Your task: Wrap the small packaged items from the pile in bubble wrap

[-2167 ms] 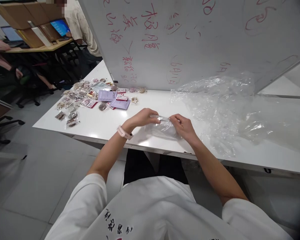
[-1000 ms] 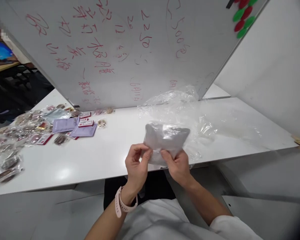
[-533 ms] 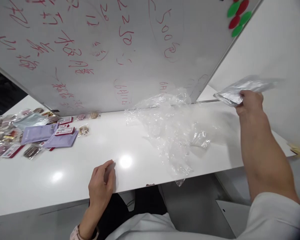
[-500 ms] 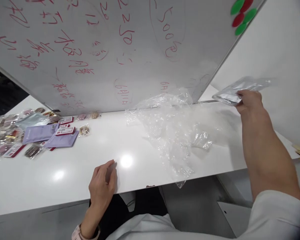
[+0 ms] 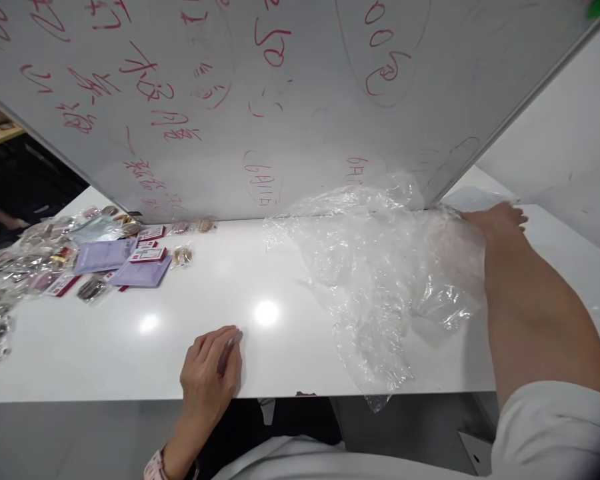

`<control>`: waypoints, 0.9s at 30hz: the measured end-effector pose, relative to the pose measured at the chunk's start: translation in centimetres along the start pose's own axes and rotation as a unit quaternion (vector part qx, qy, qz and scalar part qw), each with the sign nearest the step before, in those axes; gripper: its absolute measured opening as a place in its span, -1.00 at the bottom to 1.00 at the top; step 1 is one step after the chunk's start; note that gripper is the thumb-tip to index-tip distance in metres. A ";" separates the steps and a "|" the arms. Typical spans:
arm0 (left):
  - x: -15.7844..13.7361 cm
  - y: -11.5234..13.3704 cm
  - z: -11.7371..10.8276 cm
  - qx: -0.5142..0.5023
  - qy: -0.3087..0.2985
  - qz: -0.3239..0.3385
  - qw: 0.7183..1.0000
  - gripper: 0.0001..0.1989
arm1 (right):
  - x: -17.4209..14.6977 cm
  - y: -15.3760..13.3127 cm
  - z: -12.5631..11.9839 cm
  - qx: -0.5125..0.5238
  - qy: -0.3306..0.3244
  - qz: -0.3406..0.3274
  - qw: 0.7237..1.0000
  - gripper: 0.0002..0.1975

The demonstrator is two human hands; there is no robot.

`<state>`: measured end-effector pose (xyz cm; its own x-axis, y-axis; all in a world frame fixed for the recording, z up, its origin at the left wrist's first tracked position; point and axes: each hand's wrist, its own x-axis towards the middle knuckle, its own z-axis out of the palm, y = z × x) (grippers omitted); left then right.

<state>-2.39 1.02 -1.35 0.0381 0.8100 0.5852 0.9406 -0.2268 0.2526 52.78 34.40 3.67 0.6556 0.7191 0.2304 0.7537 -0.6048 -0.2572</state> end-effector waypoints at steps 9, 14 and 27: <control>0.0 0.5 -0.1 -0.014 -0.020 -0.040 0.999 -0.84 | -23.2 -2.8 -10.9 0.332 0.052 -0.431 0.838 -0.49; 0.0 0.7 -0.4 -0.058 -0.035 -0.083 0.994 -0.86 | -32.4 -2.6 -10.1 0.201 -0.016 -0.462 0.864 -0.50; 4.0 6.6 -3.4 -0.689 -0.318 -0.254 0.600 -0.46 | -31.9 -13.6 -23.4 0.642 0.109 -0.444 0.615 -0.82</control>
<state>2.79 0.94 5.34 0.3984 0.9067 -0.1386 -0.2686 0.2599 0.9275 22.72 11.68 21.79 0.1078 0.4233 0.8996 0.2536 0.8632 -0.4366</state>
